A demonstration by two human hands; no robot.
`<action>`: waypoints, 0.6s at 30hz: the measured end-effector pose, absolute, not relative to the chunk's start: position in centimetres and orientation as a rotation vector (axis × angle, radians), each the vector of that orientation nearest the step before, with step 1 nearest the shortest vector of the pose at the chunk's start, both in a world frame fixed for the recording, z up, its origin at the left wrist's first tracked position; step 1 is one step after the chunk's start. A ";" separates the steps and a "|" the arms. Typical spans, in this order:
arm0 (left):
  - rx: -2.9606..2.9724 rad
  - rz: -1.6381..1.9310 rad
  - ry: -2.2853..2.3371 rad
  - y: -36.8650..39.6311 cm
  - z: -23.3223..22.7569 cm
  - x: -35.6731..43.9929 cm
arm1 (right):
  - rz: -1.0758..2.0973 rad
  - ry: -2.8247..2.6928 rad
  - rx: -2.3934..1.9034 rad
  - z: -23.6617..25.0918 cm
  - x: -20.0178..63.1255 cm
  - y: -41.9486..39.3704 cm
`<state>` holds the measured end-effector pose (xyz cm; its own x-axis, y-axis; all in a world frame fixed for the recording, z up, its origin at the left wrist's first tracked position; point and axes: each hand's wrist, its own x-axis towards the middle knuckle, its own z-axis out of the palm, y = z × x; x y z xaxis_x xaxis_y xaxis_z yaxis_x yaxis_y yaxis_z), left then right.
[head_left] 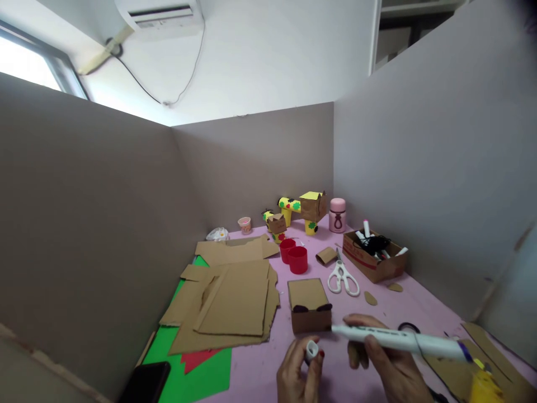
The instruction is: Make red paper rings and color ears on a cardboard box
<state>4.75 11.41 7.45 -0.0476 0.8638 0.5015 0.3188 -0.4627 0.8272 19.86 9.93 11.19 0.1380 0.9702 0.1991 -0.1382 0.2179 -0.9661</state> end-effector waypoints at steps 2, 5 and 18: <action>1.810 1.522 1.253 11.5 7.1 4.6 | 1.046 -1.062 -1.032 11.5 19.6 9.4; 1.905 1.500 1.252 11.5 6.4 4.5 | 1.090 -1.080 -1.062 11.9 19.0 9.1; 2.344 1.341 1.337 11.7 4.9 4.5 | 1.243 -1.174 -0.949 10.5 18.4 10.8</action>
<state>4.54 11.65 4.86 0.2134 0.7441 0.6331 0.6306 -0.5998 0.4925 18.37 10.80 10.47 -0.0510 0.9899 0.1322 -0.1887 0.1204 -0.9746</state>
